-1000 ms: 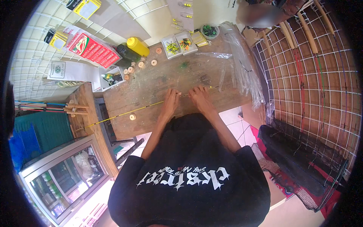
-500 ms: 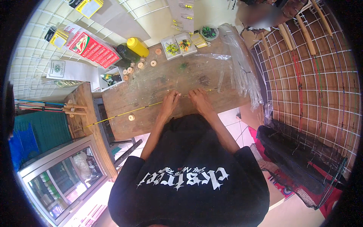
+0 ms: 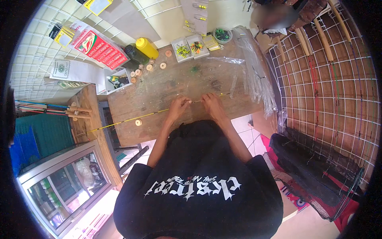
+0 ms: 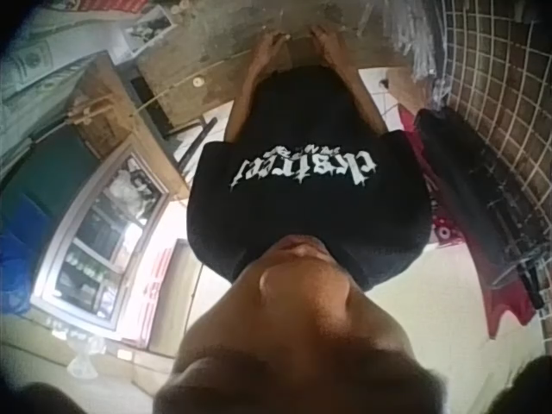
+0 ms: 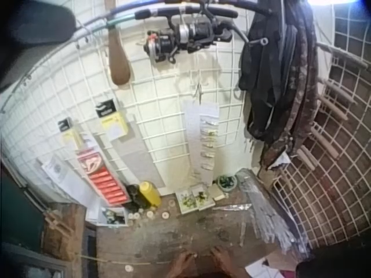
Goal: Assembling a fishing rig by threading small beads and stoppers onto a fishing line and rod tip section.
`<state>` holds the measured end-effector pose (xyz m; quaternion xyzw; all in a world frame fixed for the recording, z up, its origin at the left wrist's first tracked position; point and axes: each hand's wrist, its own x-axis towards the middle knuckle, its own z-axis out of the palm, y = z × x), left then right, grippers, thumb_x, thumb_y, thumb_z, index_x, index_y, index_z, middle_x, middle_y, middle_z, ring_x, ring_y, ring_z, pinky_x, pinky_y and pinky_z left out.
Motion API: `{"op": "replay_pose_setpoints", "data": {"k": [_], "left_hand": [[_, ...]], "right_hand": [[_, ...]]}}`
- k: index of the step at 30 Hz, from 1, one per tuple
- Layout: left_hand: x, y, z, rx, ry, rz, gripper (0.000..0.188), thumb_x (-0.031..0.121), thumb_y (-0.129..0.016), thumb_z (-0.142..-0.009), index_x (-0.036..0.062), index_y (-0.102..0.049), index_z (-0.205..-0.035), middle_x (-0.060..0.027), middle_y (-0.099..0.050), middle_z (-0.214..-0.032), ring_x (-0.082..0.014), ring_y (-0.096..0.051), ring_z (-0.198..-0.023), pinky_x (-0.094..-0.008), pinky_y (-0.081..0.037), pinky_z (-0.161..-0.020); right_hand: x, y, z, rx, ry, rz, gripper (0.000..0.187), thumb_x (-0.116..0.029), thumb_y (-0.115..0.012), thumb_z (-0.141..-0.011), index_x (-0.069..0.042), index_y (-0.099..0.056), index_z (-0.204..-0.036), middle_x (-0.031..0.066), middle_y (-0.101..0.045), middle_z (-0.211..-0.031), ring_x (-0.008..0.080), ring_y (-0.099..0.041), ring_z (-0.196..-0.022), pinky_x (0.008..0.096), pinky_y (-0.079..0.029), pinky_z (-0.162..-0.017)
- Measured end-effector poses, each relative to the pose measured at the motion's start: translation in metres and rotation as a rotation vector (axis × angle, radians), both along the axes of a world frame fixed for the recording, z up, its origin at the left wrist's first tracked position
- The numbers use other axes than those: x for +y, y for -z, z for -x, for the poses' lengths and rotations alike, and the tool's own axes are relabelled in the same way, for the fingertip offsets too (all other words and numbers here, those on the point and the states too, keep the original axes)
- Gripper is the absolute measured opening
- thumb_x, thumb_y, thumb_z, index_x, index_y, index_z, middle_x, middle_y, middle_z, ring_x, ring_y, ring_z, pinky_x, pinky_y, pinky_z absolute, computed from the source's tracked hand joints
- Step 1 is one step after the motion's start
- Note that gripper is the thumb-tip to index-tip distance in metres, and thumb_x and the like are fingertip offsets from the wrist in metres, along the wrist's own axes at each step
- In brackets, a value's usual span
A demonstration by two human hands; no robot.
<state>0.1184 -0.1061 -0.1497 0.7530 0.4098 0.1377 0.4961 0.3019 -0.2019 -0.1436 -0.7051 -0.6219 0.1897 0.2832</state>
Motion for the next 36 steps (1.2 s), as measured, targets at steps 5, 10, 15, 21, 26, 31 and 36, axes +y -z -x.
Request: {"op": "replay_pose_setpoints", "data": {"k": [5, 10, 15, 21, 26, 31, 36], "left_hand": [[0.003, 0.004, 0.003, 0.035, 0.039, 0.003, 0.020, 0.019, -0.069, -0.087, 0.0006, -0.068, -0.095, -0.0163, -0.063, -0.092, -0.0271, -0.064, -0.077, -0.0365, -0.050, -0.070], [0.001, 0.002, -0.002, 0.014, 0.015, 0.026, 0.016, 0.015, -0.068, -0.086, 0.0003, -0.068, -0.092, -0.0153, -0.062, -0.084, -0.0240, -0.058, -0.067, -0.0373, -0.047, -0.066], [0.002, 0.011, -0.004, -0.077, -0.038, -0.098, 0.014, 0.013, -0.069, -0.084, 0.0006, -0.068, -0.091, -0.0141, -0.061, -0.082, -0.0248, -0.060, -0.071, -0.0373, -0.048, -0.066], [0.007, 0.002, -0.007, -0.021, -0.065, -0.088, 0.014, 0.013, -0.070, -0.083, 0.0008, -0.069, -0.091, -0.0133, -0.059, -0.082, -0.0252, -0.061, -0.073, -0.0362, -0.048, -0.068], [0.011, -0.001, -0.008, -0.022, -0.085, -0.078, 0.015, 0.014, -0.069, -0.085, 0.0006, -0.068, -0.092, -0.0142, -0.060, -0.084, -0.0257, -0.062, -0.076, -0.0367, -0.047, -0.068], [0.015, -0.003, -0.009, -0.048, -0.092, -0.121, 0.015, 0.014, -0.069, -0.087, 0.0000, -0.068, -0.093, -0.0155, -0.061, -0.086, -0.0265, -0.062, -0.077, -0.0371, -0.048, -0.068], [0.016, -0.003, -0.012, -0.028, -0.146, -0.149, 0.016, 0.014, -0.067, -0.088, -0.0008, -0.067, -0.091, -0.0154, -0.060, -0.086, -0.0275, -0.062, -0.075, -0.0376, -0.048, -0.068]], "right_hand": [[-0.002, -0.009, 0.001, 0.085, 0.057, -0.035, 0.009, -0.008, -0.061, -0.085, -0.001, -0.060, -0.092, 0.0182, -0.061, -0.091, 0.0383, -0.057, -0.091, 0.0461, -0.047, -0.078], [-0.006, -0.012, 0.001, 0.127, 0.083, -0.037, 0.009, -0.005, -0.062, -0.085, 0.000, -0.059, -0.092, 0.0180, -0.060, -0.089, 0.0371, -0.057, -0.088, 0.0444, -0.047, -0.077], [-0.007, -0.021, 0.005, 0.163, 0.086, -0.051, 0.007, -0.006, -0.061, -0.085, -0.001, -0.058, -0.091, 0.0178, -0.058, -0.089, 0.0375, -0.056, -0.089, 0.0453, -0.046, -0.077], [-0.011, -0.024, 0.001, 0.156, 0.131, -0.094, 0.009, -0.003, -0.063, -0.083, -0.001, -0.059, -0.091, 0.0161, -0.059, -0.087, 0.0368, -0.056, -0.087, 0.0446, -0.046, -0.076], [-0.017, -0.022, -0.006, 0.198, 0.220, -0.172, 0.008, -0.003, -0.063, -0.085, -0.001, -0.060, -0.092, 0.0175, -0.060, -0.085, 0.0377, -0.058, -0.084, 0.0433, -0.047, -0.073], [-0.024, -0.013, -0.017, 0.215, 0.299, -0.208, 0.008, -0.003, -0.061, -0.087, 0.000, -0.060, -0.094, 0.0185, -0.060, -0.088, 0.0364, -0.061, -0.082, 0.0417, -0.048, -0.072], [-0.027, -0.014, -0.023, 0.285, 0.345, -0.153, 0.008, -0.003, -0.061, -0.088, 0.000, -0.059, -0.095, 0.0177, -0.060, -0.089, 0.0339, -0.061, -0.078, 0.0399, -0.048, -0.070]]}}
